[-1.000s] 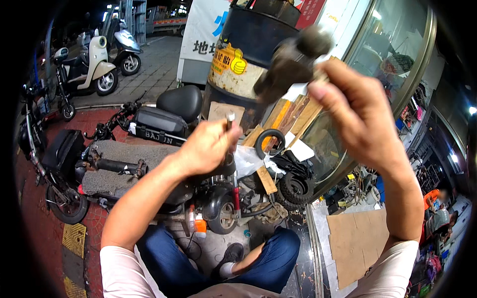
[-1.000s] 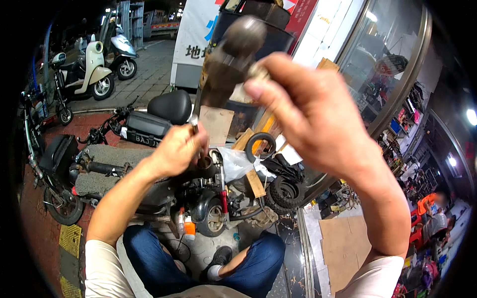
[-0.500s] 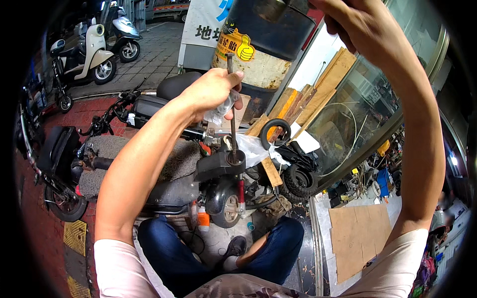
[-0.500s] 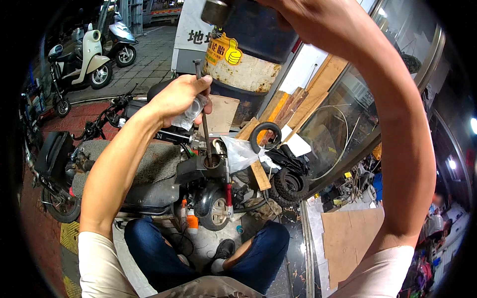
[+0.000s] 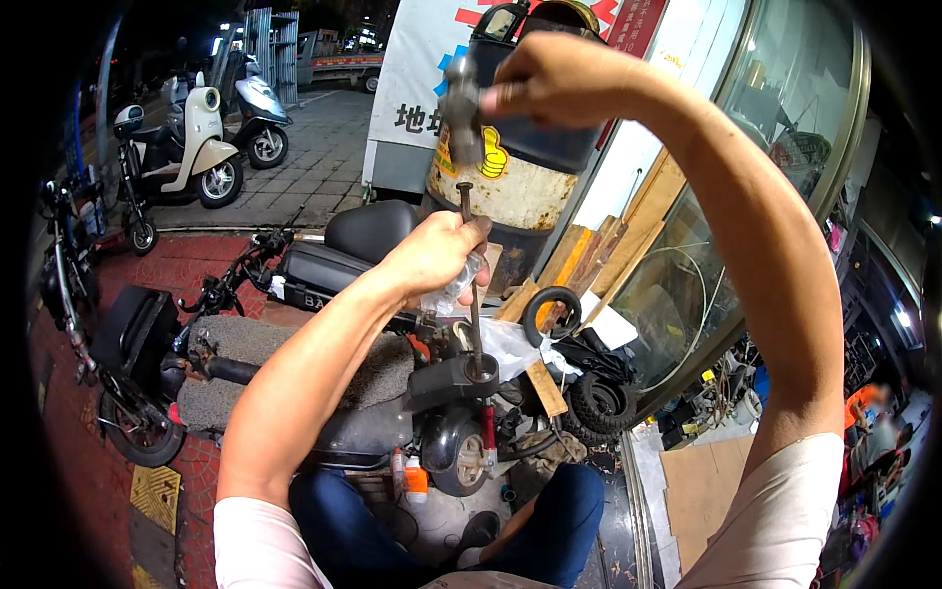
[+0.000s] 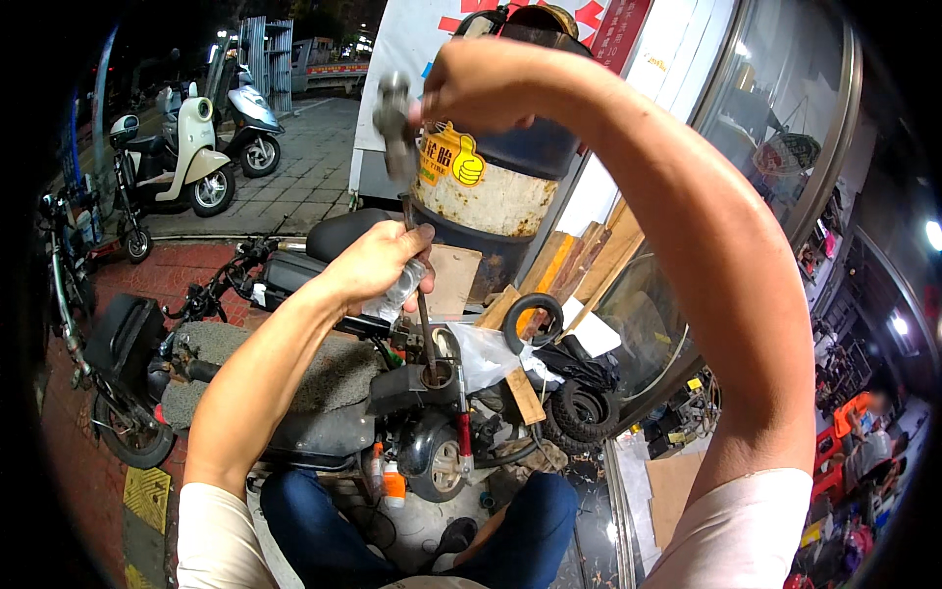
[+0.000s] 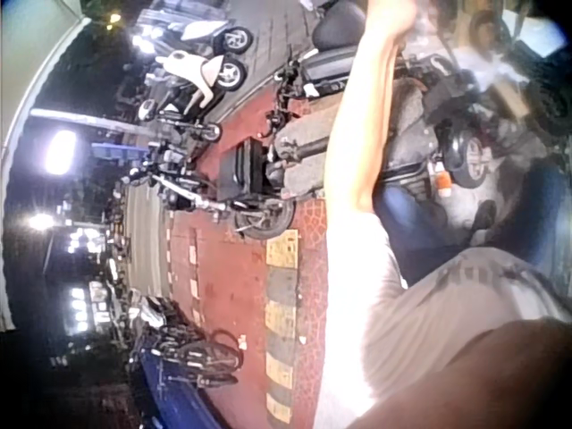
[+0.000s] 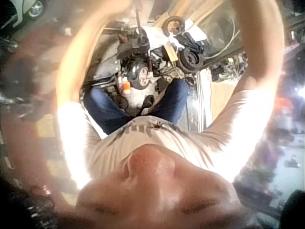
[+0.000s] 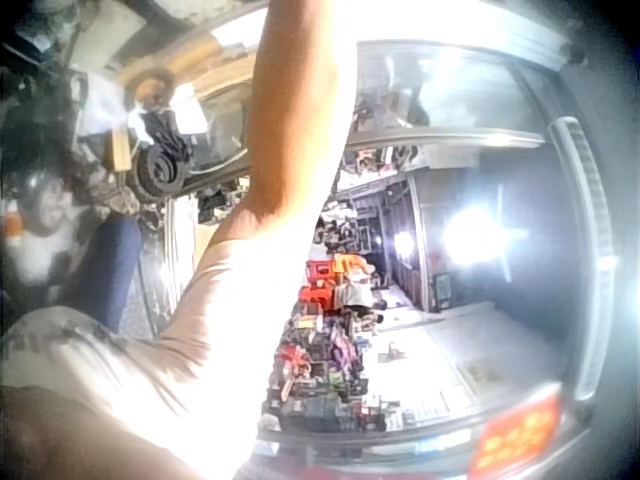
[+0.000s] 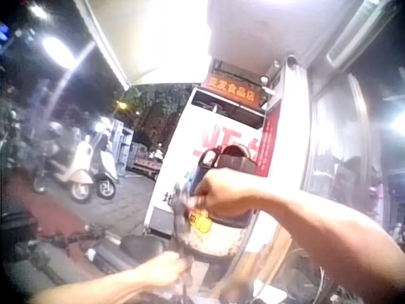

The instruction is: The person removes the seat and covers of an electric scooter, uses a metal rod and hammer to tap internal components, wipes down parts with a cloth, and handles small plastic clips and mechanical fasteners while sitting on the ground.

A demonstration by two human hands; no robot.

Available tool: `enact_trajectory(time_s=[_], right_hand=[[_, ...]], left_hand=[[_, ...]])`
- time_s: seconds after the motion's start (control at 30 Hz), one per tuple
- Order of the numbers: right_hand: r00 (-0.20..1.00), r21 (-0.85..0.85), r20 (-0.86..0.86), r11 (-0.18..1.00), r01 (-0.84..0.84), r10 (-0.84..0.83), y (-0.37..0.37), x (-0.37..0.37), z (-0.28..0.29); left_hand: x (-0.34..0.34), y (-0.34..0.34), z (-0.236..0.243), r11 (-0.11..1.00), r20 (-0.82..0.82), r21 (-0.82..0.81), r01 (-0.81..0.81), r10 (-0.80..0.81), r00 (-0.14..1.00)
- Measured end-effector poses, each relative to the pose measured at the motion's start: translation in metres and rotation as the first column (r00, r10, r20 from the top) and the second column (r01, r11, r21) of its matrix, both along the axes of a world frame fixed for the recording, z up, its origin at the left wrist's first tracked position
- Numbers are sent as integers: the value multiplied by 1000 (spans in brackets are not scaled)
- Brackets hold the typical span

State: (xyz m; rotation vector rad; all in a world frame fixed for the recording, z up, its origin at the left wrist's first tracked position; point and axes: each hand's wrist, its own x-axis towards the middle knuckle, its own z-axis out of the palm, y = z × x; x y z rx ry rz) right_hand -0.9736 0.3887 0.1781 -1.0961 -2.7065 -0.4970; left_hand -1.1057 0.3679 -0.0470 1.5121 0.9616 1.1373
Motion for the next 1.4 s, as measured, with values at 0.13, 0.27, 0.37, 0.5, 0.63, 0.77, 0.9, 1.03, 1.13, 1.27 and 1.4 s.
enact_trajectory(time_s=[0.13,0.27,0.37,0.5,0.63,0.77,0.9,1.03,1.13,1.27,1.4], right_hand=[[862,446,-304,860,-248,406,7,-2,1],[933,165,360,984,-67,3,-1,23,-29],[958,69,285,997,-21,1,-3,59,-38],[987,109,-158,994,21,-4,-2,94,-43],[931,-91,-352,993,70,-98,-33,115,-45],[869,-116,-478,990,83,-129,-73,114,-60],[865,-81,-501,994,-74,24,-109,112,-51],[699,30,-613,896,-444,367,-136,106,-42],[464,357,-518,674,-646,719,-149,101,-31],[537,461,-318,623,-632,781,-147,92,-47],[965,291,232,937,-192,126,-135,101,-96]], left_hand=[[-3,4,-7,1000,45,7,7,-7,999],[8,-7,-28,999,-78,-9,53,-54,996],[33,-17,-48,988,-53,-109,107,-114,992],[25,-20,-29,995,-13,73,67,-66,998],[9,-67,-8,941,119,338,-3,-39,992],[22,-112,-19,891,-11,452,-54,66,998],[36,-112,-34,883,-166,469,11,76,983],[38,-109,-42,877,-144,480,-13,93,985],[38,-110,-43,902,-128,431,-33,97,987],[40,-110,-42,911,-101,408,-60,110,989],[44,-113,-42,817,-186,574,-58,199,962]])
